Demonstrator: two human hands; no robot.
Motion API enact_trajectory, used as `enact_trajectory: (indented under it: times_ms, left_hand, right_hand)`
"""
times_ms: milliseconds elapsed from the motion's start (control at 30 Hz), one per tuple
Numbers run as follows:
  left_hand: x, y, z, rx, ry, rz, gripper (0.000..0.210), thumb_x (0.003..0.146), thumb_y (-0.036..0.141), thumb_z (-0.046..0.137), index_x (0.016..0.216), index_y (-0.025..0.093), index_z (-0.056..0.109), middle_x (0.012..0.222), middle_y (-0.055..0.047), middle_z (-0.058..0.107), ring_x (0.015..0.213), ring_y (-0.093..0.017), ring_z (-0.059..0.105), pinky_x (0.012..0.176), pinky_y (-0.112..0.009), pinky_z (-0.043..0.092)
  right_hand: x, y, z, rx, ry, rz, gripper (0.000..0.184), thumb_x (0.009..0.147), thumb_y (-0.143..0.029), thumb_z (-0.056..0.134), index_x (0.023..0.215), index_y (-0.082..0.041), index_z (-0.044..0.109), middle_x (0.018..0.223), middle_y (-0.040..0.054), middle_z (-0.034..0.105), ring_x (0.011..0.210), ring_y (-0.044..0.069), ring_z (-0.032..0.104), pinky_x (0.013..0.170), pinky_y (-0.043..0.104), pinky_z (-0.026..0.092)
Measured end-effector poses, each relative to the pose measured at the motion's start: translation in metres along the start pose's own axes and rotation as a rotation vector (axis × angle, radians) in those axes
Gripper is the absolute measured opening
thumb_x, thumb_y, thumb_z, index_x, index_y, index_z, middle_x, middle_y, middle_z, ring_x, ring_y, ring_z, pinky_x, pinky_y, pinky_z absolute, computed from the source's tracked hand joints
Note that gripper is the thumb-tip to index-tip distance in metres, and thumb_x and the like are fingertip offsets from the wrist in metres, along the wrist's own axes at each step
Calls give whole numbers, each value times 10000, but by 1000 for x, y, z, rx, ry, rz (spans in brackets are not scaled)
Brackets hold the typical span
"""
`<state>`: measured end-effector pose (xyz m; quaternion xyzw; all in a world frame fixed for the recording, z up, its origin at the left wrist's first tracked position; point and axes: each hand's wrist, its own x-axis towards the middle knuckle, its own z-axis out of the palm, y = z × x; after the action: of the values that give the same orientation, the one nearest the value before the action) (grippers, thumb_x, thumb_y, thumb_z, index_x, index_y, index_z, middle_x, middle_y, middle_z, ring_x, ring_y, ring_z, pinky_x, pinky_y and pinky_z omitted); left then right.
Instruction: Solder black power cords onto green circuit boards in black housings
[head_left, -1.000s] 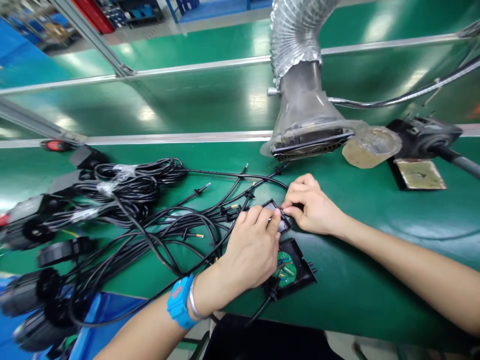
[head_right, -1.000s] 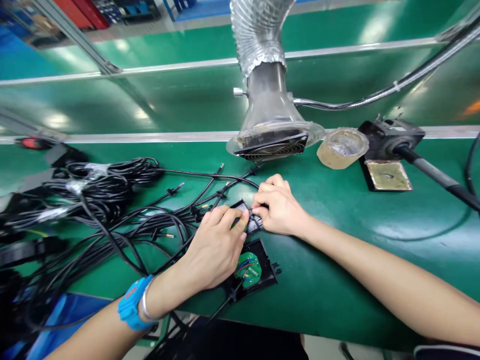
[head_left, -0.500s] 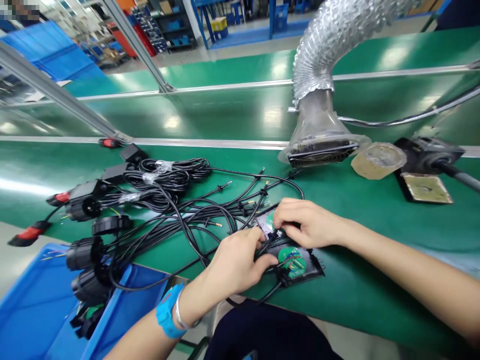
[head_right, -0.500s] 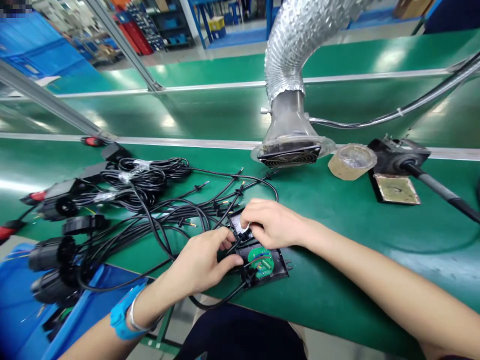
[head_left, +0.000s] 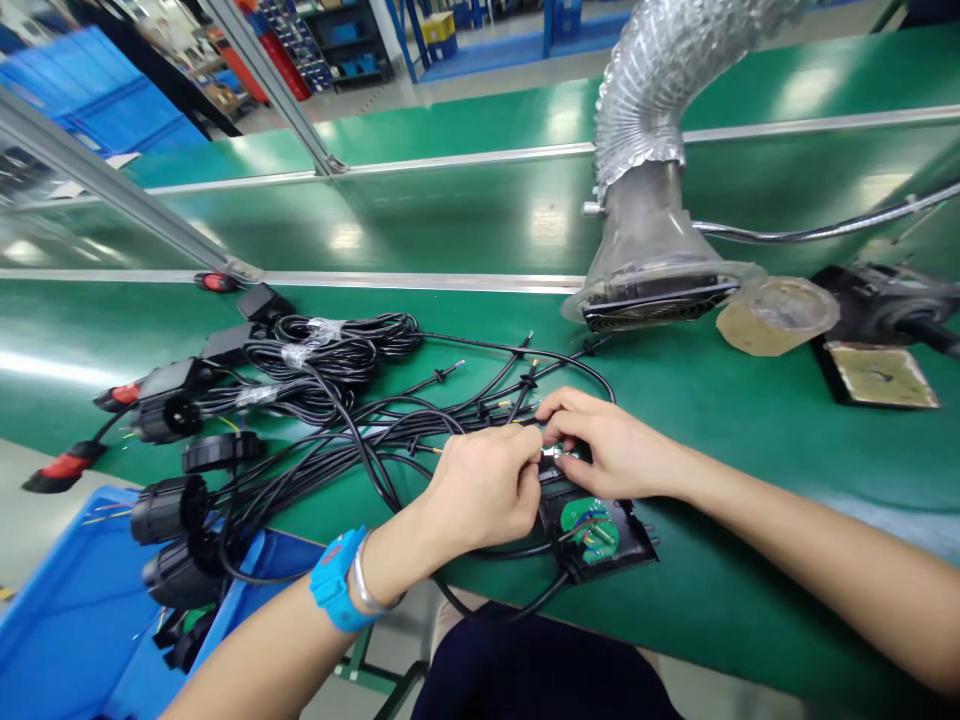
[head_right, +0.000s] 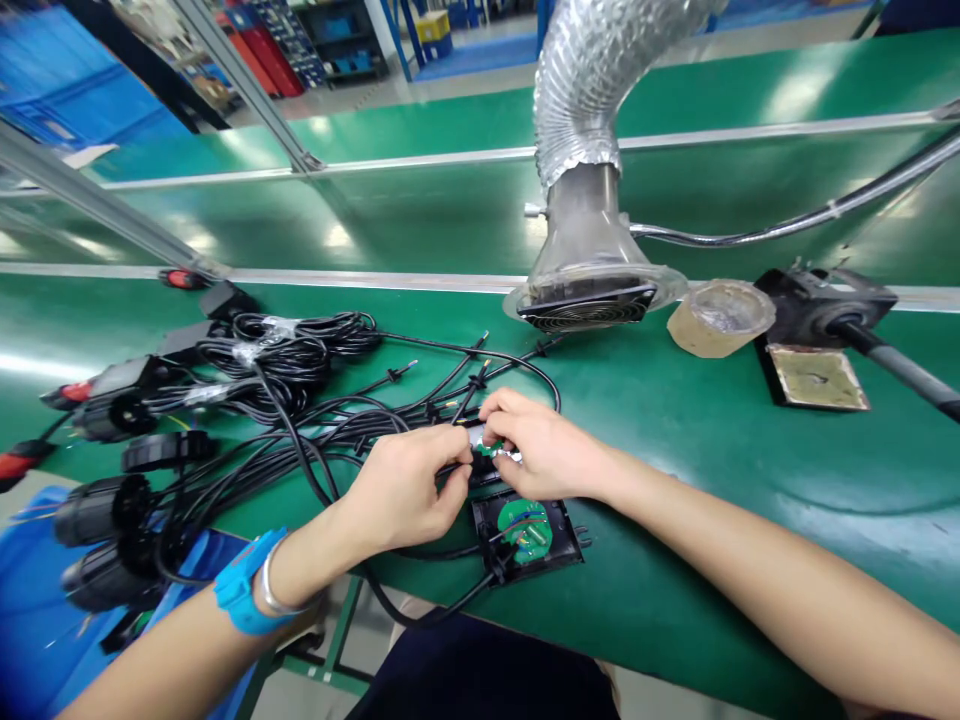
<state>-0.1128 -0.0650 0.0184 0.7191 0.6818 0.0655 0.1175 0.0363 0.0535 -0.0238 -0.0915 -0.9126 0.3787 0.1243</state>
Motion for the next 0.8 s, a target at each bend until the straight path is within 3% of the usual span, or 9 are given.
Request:
enact_trajectory:
  times_ms: [100, 167, 267, 400, 567, 800]
  left_hand:
    - [13, 2, -4, -50, -154, -104, 271, 792, 402, 594, 936, 173, 582, 808, -42, 675, 695, -214, 641, 600, -299, 458]
    - [25, 3, -5, 8, -254, -90, 356, 799, 512, 592, 869, 165, 634, 770, -68, 688, 715, -253, 652, 635, -332, 469]
    - [39, 4, -7, 81, -394, -7, 322, 822, 482, 590, 712, 192, 676, 688, -51, 684, 704, -239, 651, 661, -320, 458]
    - [48, 0, -15, 60, -529, -17, 295, 794, 434, 606, 608, 207, 639, 542, 19, 596, 539, -145, 561, 549, -246, 379]
    - [50, -2, -20, 59, -489, -25, 216, 771, 359, 576, 627, 200, 598, 530, 24, 569, 490, -134, 522, 475, -244, 314]
    - [34, -2, -12, 198, -342, 5, 154, 764, 307, 530, 836, 197, 611, 751, -44, 677, 692, -250, 647, 599, -322, 456]
  right_hand:
    - [0, 4, 4, -33, 20, 13, 106, 763, -105, 570, 815, -130, 658, 1180, 132, 493, 879, 156, 576, 800, 328, 515]
    - [-1, 6, 7, -47, 23, 0, 109, 783, -115, 579, 761, -140, 683, 1156, 128, 508, 972, 184, 571, 825, 334, 511]
    - [0, 8, 9, -36, 28, -1, 129, 791, -124, 590, 731, -146, 702, 1141, 124, 524, 1064, 209, 548, 869, 335, 499]
    - [4, 11, 10, -24, 19, 3, 116, 749, -126, 637, 777, -185, 733, 1145, 93, 533, 1004, 197, 568, 859, 329, 497]
    - [7, 11, 16, -60, 26, 7, 90, 757, -155, 645, 733, -188, 726, 1096, 92, 537, 970, 211, 549, 859, 369, 470]
    - [5, 1, 24, -138, 56, 53, 84, 771, -99, 612, 782, -143, 684, 1063, 121, 495, 972, 231, 491, 849, 403, 457]
